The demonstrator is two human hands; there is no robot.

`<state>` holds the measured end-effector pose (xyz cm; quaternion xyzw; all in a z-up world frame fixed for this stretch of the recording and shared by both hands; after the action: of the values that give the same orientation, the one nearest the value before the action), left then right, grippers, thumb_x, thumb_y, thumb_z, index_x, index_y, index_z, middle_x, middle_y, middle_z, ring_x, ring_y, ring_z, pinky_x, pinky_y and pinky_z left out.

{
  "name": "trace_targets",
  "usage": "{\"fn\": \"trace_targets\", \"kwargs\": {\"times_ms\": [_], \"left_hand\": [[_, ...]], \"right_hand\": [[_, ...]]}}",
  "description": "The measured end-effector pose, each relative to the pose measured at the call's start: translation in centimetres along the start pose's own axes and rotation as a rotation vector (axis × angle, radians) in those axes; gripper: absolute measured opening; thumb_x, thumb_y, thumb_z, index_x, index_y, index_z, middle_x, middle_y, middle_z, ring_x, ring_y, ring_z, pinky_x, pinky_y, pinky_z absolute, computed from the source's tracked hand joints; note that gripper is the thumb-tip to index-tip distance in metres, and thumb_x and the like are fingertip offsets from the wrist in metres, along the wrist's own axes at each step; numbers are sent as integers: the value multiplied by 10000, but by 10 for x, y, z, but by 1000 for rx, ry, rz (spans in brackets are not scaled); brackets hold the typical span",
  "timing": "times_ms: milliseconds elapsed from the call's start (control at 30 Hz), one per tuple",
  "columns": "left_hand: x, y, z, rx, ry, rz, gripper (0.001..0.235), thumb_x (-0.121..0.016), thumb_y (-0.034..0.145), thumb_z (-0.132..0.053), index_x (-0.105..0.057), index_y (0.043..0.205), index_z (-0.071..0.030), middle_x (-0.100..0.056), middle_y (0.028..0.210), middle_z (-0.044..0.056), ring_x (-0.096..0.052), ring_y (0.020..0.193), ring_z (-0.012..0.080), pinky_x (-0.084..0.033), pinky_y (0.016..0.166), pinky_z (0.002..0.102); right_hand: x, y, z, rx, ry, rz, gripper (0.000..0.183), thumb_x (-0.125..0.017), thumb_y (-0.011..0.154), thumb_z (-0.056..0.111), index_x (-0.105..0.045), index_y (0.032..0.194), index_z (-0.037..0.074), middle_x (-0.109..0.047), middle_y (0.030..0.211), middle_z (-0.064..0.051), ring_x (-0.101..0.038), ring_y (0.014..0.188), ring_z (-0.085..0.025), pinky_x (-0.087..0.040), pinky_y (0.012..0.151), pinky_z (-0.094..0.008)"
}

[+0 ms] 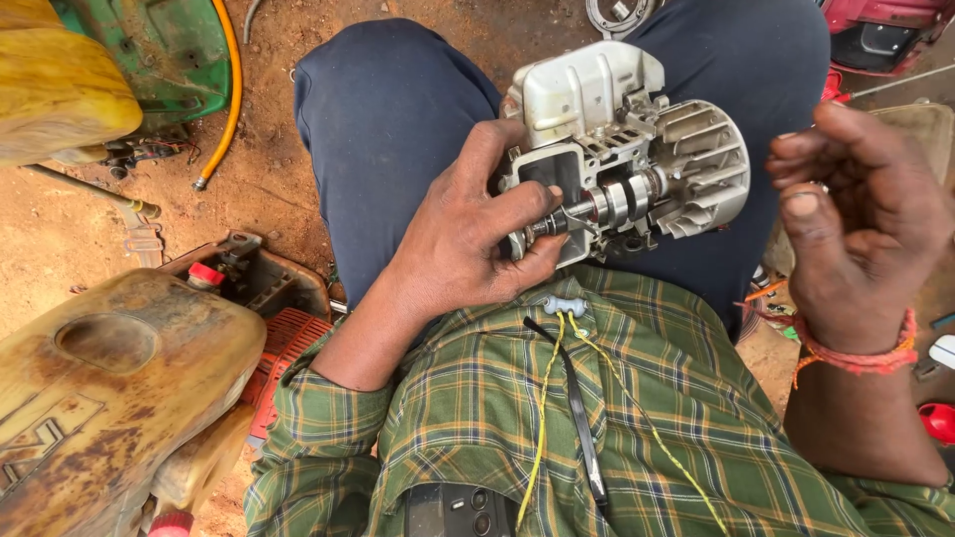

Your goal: The person sits on the ground with a small engine on their lap and uses a screwdriver to unscrew fasteners from the engine. They then pull the engine apart, remove the crankshaft-side cover, and handle the crankshaft and internal parts while repositioning the engine.

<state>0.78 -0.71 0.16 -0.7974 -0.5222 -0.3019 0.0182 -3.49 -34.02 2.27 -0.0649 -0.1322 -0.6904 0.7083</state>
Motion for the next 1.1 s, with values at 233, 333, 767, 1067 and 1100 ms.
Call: {"fn": "trace_targets", "kwargs": {"times_ms": [233, 333, 767, 1067, 1100], "left_hand": [[1, -2, -1, 14, 15, 1, 285, -864, 895, -215, -668, 1073, -109, -470, 1316, 176, -672, 1059, 289, -616, 796, 390], [1, -2, -1, 7, 16, 8, 278, -860, 906, -219, -663, 1074, -117, -464, 1329, 177, -672, 1083, 292, -621, 815, 392], [4, 1, -1, 29, 29, 26, 280, -853, 902, -214, -659, 1073, -106, -458, 1335, 198, -667, 1114, 327, -622, 833, 419], [1, -2, 3, 26, -11, 29, 287, -848, 927, -215, -654, 1119, -124, -442, 1350, 170, -627, 1226, 361, -624, 969, 447], [2, -1, 3, 20, -12, 30, 288, -849, 932, -218, -653, 1123, -127, -440, 1354, 166, -623, 1239, 360, -623, 990, 451]], "right_hand": [[-26, 25, 6, -15, -1, 169, 593, -676, 1097, 323, -464, 1525, -28, -654, 1299, -138, -681, 1154, -153, -576, 1020, -271], [-26, 28, 6, -17, -6, 193, 616, -665, 1094, 341, -443, 1537, -25, -652, 1313, -147, -686, 1178, -162, -582, 1027, -277], [-27, 37, 9, -18, -65, 244, 618, -647, 1078, 275, -444, 1566, -46, -661, 1277, -189, -688, 1132, -175, -601, 960, -290], [-32, 39, 14, -21, -80, 285, 625, -635, 1078, 286, -438, 1557, -65, -654, 1334, -202, -672, 1171, -184, -588, 935, -272], [-32, 40, 13, -16, -100, 284, 619, -632, 1082, 292, -449, 1553, -66, -662, 1312, -200, -679, 1148, -180, -589, 925, -270]]}}
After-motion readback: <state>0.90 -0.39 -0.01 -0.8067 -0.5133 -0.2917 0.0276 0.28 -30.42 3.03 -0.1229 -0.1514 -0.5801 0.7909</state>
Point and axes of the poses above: each hand's wrist, its own y-axis towards the middle knuckle, its own x-axis out of the back of the hand, z = x × y, the point moved 1 cm from there along y, towards the middle knuckle
